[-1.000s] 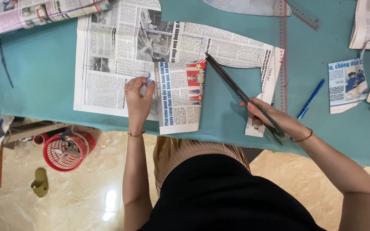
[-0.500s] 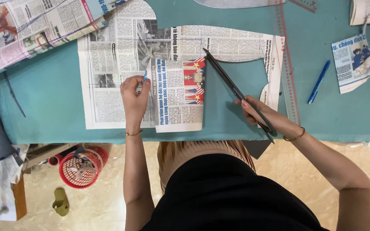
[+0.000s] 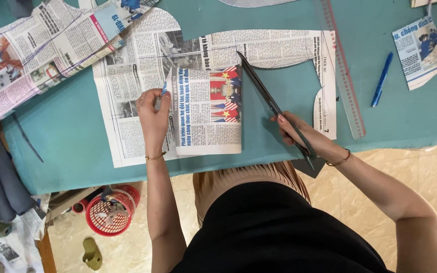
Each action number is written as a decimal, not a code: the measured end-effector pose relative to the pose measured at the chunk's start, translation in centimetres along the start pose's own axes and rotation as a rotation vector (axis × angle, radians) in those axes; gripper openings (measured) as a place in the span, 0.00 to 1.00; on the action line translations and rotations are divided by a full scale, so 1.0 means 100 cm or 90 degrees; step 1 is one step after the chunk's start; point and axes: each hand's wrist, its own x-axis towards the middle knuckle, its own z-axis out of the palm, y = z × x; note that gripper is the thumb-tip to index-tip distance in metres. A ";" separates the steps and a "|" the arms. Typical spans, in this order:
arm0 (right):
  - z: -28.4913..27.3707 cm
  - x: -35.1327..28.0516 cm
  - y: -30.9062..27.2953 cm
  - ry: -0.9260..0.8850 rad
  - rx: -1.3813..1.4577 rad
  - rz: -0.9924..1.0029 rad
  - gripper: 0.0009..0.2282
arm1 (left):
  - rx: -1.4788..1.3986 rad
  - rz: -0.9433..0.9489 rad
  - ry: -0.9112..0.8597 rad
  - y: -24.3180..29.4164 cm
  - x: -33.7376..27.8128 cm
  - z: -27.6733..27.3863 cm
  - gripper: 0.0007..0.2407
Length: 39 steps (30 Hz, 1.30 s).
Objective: Drawing, measuring, and cutting a garment pattern out of newspaper.
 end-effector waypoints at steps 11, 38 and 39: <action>0.033 0.000 -0.003 0.049 0.014 -0.004 0.27 | -0.002 -0.010 -0.006 -0.006 0.025 -0.011 0.06; 0.071 0.012 -0.023 0.112 0.035 -0.010 0.34 | -0.054 -0.072 -0.024 -0.031 0.042 -0.012 0.07; 0.070 0.011 -0.024 0.107 0.051 -0.015 0.34 | -0.039 -0.067 -0.022 -0.031 0.042 -0.013 0.07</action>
